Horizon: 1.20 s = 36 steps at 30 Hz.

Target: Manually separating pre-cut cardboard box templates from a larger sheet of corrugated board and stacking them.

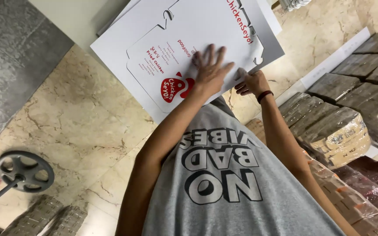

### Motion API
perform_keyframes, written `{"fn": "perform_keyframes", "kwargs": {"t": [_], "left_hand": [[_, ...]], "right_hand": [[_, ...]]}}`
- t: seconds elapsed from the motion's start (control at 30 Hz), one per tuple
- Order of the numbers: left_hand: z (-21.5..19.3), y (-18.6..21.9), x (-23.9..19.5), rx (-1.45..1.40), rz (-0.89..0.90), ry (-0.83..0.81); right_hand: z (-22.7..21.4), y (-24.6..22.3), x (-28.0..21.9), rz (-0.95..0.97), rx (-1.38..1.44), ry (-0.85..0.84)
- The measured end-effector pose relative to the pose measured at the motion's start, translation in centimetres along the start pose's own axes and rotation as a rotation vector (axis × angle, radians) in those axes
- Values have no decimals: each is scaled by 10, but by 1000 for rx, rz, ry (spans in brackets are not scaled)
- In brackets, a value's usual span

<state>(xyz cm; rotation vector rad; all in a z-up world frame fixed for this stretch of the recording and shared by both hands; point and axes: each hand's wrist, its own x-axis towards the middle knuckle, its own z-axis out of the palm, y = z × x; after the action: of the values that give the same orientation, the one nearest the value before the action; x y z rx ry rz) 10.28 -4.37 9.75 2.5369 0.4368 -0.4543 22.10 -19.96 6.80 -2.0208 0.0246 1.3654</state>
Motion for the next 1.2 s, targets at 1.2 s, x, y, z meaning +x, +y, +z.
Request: {"fn": "perform_keyframes", "kwargs": {"t": [1.2], "left_hand": [[64, 3, -6, 107, -333, -63]], "right_hand": [[51, 90, 19, -438, -99, -48]]}}
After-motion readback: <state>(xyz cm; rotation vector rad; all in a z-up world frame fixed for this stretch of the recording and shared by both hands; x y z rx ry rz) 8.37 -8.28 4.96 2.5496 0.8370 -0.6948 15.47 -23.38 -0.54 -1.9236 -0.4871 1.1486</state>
